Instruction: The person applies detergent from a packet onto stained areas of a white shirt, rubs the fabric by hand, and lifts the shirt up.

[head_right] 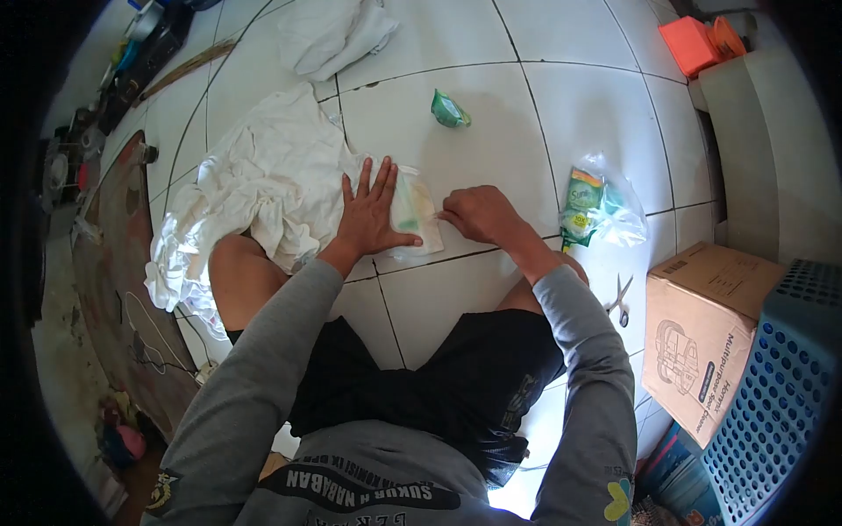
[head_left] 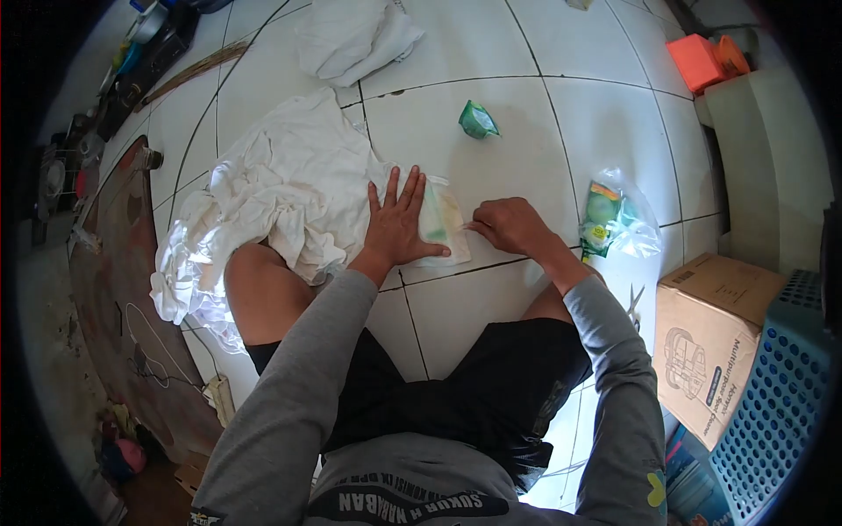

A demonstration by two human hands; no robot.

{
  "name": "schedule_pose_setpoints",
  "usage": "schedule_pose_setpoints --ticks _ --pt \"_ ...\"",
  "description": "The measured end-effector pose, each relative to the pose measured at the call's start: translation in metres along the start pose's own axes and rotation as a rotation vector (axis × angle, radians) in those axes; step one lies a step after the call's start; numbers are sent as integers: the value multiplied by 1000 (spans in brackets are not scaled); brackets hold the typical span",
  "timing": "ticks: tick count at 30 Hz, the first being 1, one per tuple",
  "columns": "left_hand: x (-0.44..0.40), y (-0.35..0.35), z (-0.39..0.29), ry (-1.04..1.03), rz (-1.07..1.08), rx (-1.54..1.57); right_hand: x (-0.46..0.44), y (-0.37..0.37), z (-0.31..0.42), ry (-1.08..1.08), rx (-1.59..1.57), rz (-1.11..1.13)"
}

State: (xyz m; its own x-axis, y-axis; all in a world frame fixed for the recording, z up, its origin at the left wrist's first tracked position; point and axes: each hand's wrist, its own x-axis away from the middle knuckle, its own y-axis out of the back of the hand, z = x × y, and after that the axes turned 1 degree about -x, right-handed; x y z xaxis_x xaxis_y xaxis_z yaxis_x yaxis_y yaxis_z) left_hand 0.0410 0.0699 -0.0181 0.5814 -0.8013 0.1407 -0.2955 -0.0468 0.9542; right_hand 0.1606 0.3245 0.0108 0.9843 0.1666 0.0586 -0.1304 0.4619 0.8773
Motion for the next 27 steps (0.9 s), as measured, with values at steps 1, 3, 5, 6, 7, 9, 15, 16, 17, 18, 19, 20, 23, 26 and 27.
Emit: schedule_pose_setpoints --ticks 1,3,5,6,7,9,15,16,17,18,19,20,23,26,27 --pt "1 1 -1 0 1 4 4 -1 -5 -24 -2 -25" --pt "-1 3 -3 17 57 -52 6 2 -9 -55 1 -50" --pt "-3 3 -3 10 50 -54 -2 6 -4 -180 -12 -210" --pt "-1 3 -2 10 47 -56 0 4 -2 -181 -16 -211" --pt "0 2 -2 11 50 -59 4 2 0 -94 -26 -88" --pt "0 0 -2 4 23 -41 9 2 -3 -2 -33 37" --pt "-2 5 -4 9 61 -86 8 15 -15 -143 0 -155" --pt "-1 5 -3 9 63 -91 10 12 -11 -143 -4 -158" --pt "-1 4 -3 6 49 -74 13 8 -6 -75 -28 -50" --pt "-1 4 -3 3 34 -54 14 5 -4 -7 -50 60" --pt "1 4 -3 3 37 -53 14 3 -5 -9 -52 62" --pt "1 4 -3 3 52 -77 13 3 -7 -42 -11 -18" --pt "-2 3 -4 2 49 -89 2 12 -11 -110 24 -169" --pt "-2 5 -3 3 54 -77 -3 5 0 -65 -26 -138" --pt "-1 5 -4 8 62 -68 -2 0 1 22 -51 -36"
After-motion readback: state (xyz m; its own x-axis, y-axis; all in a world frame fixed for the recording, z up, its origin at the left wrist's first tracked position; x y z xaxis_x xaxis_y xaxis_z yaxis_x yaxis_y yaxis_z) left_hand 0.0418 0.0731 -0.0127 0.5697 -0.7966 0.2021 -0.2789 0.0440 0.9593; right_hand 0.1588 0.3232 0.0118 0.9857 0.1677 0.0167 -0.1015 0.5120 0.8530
